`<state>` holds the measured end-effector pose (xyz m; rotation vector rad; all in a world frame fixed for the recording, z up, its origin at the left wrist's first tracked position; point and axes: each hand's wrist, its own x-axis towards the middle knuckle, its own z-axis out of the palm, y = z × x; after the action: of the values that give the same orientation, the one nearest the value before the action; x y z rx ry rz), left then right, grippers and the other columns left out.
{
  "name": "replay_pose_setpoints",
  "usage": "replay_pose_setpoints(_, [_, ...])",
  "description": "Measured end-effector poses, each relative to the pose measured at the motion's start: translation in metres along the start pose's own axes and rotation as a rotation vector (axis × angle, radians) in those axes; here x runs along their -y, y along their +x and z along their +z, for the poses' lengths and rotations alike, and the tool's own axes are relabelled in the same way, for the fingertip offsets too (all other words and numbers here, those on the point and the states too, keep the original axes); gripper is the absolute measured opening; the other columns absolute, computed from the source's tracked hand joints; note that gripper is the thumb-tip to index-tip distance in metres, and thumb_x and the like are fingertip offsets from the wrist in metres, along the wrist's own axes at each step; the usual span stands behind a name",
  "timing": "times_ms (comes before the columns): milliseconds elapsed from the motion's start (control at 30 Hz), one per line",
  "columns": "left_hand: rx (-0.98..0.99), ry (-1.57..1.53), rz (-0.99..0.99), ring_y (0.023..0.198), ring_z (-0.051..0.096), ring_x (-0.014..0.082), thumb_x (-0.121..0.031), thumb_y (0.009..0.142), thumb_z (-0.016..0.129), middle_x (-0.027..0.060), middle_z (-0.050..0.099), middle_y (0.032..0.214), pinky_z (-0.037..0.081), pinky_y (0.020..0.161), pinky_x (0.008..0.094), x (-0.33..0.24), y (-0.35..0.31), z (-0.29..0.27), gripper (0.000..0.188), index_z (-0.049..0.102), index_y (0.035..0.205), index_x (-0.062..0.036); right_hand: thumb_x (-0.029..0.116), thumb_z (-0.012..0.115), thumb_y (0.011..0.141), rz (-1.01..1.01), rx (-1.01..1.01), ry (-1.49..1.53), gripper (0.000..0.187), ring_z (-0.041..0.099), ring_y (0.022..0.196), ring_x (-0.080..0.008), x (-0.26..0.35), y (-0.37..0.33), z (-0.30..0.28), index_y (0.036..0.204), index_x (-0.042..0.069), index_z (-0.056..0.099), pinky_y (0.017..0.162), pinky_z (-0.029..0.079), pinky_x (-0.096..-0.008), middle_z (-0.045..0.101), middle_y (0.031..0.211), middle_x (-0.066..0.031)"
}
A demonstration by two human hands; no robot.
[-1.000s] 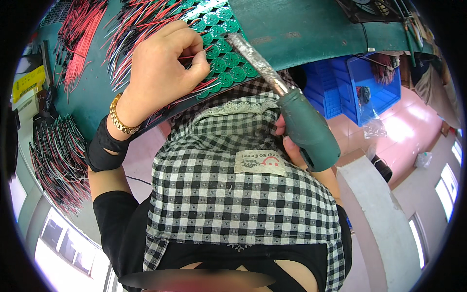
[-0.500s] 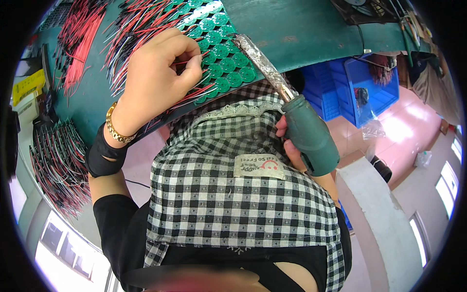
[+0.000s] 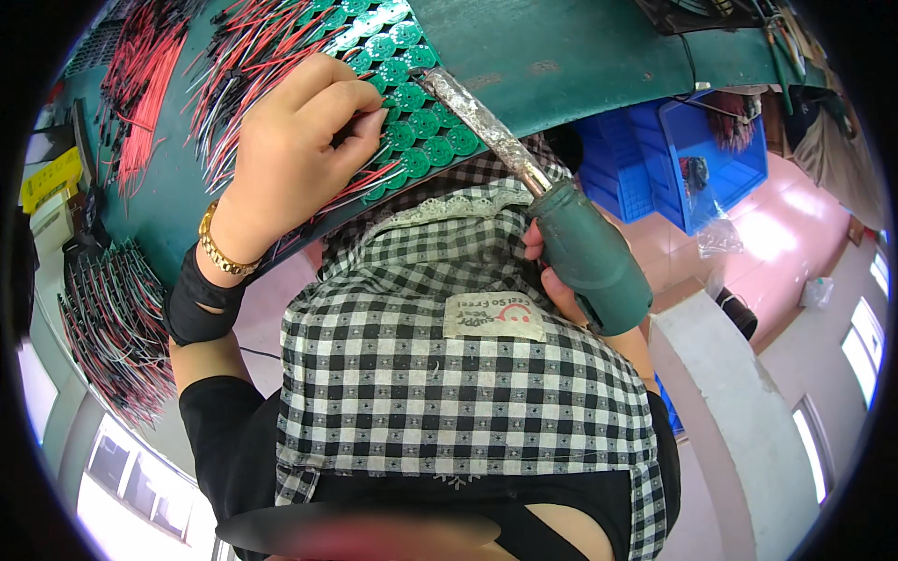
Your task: The person solders wires to a circular circuit board using a soldering iron.
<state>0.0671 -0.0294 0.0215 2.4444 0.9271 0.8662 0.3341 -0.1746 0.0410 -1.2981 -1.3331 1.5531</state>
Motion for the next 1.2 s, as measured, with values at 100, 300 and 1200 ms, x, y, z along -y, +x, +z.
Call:
replay_pose_setpoints(100, [-0.021,0.092,-0.015,0.06,0.057,0.0161,0.002,0.069,0.069,0.0036,0.056,0.076,0.047,0.052,0.0257,-0.002,-0.001,0.004,0.015,0.061,0.08,-0.0047,0.034,0.065,0.085,0.021,0.006,0.037,0.048,0.06,0.083,-0.0213,-0.008,0.0,-0.001,0.12,0.005,0.051,0.073,0.049,-0.0319,0.057,0.099,-0.0153])
replay_pose_setpoints(300, [-0.027,0.03,-0.125,0.058,0.056,0.0139,0.002,0.068,0.069,0.0029,0.056,0.074,0.046,0.049,0.0242,-0.005,0.0,0.004,0.014,0.061,0.076,-0.0046,0.033,0.064,0.083,-0.01,-0.073,0.152,0.046,0.058,0.078,-0.0176,-0.012,-0.001,0.009,0.116,0.002,0.054,0.07,0.048,-0.0294,0.059,0.096,-0.0123])
replay_pose_setpoints(1200, [0.015,0.017,-0.223,0.058,0.055,0.0144,0.001,0.068,0.068,0.0028,0.055,0.072,0.045,0.05,0.0249,-0.008,0.002,0.002,0.01,0.061,0.073,-0.0041,0.04,0.068,0.081,0.371,-0.265,0.112,0.054,0.059,0.08,-0.0169,0.01,0.0,0.006,0.117,0.002,0.053,0.071,0.048,-0.0289,0.058,0.094,-0.0096])
